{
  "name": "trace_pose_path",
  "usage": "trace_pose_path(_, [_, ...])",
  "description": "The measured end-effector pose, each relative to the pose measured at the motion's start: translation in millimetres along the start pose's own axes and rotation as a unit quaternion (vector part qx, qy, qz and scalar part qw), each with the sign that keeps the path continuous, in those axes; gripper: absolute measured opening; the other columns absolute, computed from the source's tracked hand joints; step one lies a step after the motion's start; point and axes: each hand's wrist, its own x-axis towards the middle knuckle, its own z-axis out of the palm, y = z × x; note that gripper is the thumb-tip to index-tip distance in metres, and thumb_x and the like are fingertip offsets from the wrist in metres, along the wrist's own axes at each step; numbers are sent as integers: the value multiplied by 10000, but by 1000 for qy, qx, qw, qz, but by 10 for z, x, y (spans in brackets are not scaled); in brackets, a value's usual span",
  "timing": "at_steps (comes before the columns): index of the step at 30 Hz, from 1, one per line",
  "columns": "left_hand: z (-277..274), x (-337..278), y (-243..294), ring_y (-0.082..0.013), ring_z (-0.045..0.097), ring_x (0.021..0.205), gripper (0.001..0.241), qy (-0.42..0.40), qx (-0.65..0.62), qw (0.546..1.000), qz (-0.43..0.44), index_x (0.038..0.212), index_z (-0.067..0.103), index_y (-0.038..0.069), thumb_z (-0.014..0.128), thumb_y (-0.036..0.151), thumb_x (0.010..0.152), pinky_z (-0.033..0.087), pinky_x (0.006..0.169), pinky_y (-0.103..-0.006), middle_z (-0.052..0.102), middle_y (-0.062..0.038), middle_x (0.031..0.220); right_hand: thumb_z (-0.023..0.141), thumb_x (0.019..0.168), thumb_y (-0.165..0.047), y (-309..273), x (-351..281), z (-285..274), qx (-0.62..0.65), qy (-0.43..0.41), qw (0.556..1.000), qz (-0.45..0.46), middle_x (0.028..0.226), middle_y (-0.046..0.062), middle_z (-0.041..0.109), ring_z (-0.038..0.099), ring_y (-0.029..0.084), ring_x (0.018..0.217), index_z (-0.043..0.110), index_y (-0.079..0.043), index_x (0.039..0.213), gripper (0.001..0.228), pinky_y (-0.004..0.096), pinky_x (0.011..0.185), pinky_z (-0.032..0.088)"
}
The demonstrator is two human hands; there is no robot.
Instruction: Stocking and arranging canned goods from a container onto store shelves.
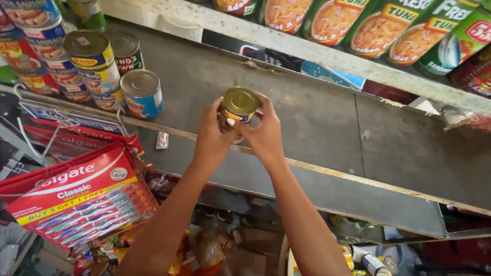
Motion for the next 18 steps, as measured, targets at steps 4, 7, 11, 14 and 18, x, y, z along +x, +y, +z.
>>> trace_pose_path(4, [-7, 5, -13, -379, 587, 1251, 685, -4, 50, 998, 47, 1450, 448, -5, 802, 119, 877, 490, 1027, -450, 559, -207, 1340, 836, 757, -125, 17, 13, 9, 4, 10, 1000, -18, 1298, 148, 681, 691, 237, 1170, 527, -16, 1393, 716, 355, 998, 562])
trace_pose_path(7, [31, 29, -38, -385, 582, 1250, 701, -10, 39, 998, 39, 1438, 448, -1, 803, 107, 844, 492, 1018, -449, 555, -214, 1343, 835, 757, -126, 45, 9, -4, -1, 7, 1000, -6, 1289, 144, 681, 696, 238, 1147, 510, -17, 1397, 726, 355, 987, 564])
trace_pose_path(11, [10, 6, -24, -387, 580, 1263, 732, -12, 47, 999, 21, 1431, 442, 9, 815, 108, 810, 492, 1015, -444, 555, -210, 1359, 833, 784, -129, 121, -31, 8, 3, -11, 1000, -9, 1317, 150, 667, 683, 258, 1184, 478, -18, 1424, 740, 371, 1003, 554])
trace_pose_path(14, [-6, 33, -37, -377, 590, 1268, 753, -28, 54, 998, -11, 1445, 436, 21, 819, 118, 805, 499, 1014, -437, 565, -197, 1371, 845, 791, -156, 247, -22, 29, -25, -8, 1000, -12, 1323, 148, 650, 678, 256, 1194, 459, -32, 1420, 749, 366, 985, 567])
trace_pose_path(18, [-35, -118, 89, -382, 567, 1300, 772, -32, 56, 998, -7, 1455, 431, 20, 827, 128, 802, 489, 1045, -439, 548, -202, 1399, 837, 820, -166, 362, -158, -54, -6, -19, 1000, 1, 1321, 137, 665, 683, 246, 1189, 458, -48, 1432, 730, 365, 997, 569])
